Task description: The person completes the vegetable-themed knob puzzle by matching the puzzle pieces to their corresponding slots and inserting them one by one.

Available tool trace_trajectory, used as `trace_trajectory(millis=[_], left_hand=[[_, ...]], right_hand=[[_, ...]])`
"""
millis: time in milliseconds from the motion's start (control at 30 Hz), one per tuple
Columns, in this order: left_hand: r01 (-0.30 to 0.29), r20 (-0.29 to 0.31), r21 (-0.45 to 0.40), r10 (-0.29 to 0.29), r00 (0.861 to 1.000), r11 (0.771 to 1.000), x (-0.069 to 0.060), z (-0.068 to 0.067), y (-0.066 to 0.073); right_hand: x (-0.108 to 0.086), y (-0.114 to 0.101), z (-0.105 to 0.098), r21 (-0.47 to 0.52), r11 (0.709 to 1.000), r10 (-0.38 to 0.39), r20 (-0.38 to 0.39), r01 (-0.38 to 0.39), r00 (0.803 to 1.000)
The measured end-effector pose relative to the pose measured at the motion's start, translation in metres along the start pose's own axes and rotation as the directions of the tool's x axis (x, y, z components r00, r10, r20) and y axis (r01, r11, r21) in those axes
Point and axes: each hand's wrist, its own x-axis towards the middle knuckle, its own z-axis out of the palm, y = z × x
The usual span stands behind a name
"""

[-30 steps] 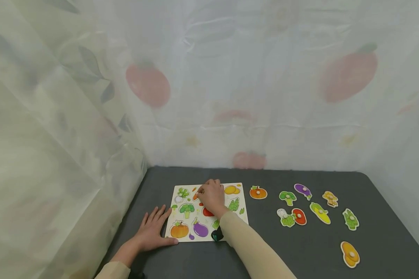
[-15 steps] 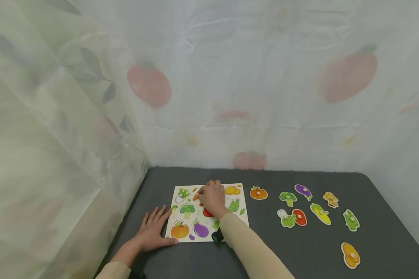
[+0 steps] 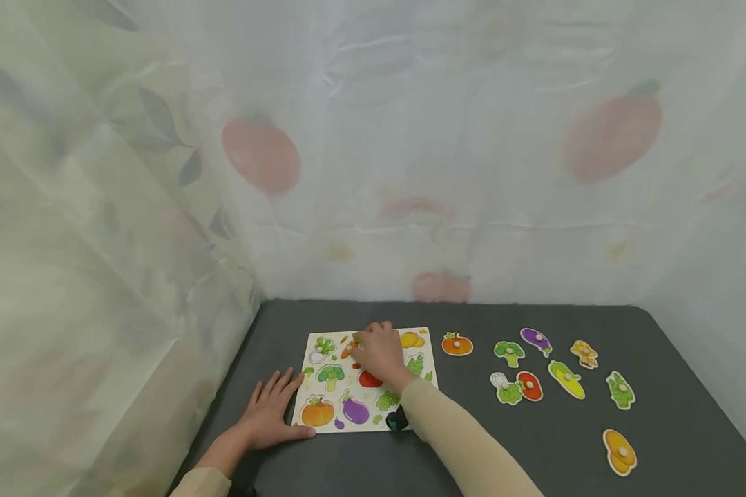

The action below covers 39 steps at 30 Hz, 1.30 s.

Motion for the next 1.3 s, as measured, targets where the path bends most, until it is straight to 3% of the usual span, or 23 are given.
trace_trajectory(millis=[333,633,833,1300], left_hand=[[-0.011,-0.006,-0.001,0.011,1.0,1.0,0.005,0.0,-0.001],[-0.019,-0.01,-0.003,0.018,1.0,1.0,0.008,-0.003,0.0],[-0.016,-0.006,0.002,0.016,1.0,1.0,0.012,-0.004,-0.002],[-0.028,-0.017,0.01,0.028,0.999,1.0,0.018,-0.005,-0.003]], right_hand=[[-0.001,0.045,-0.071,0.1,0.994,-0.044,-0.065,0.05,0.997],[-0.02,0.073,-0.109,0.139,0.988,-0.056,-0.12,0.073,0.991],[-0.042,0.097,-0.128,0.151,0.985,-0.061,-0.129,0.08,0.99],[-0.111,0.19,-0.183,0.094,0.995,0.042,-0.178,-0.025,0.983]])
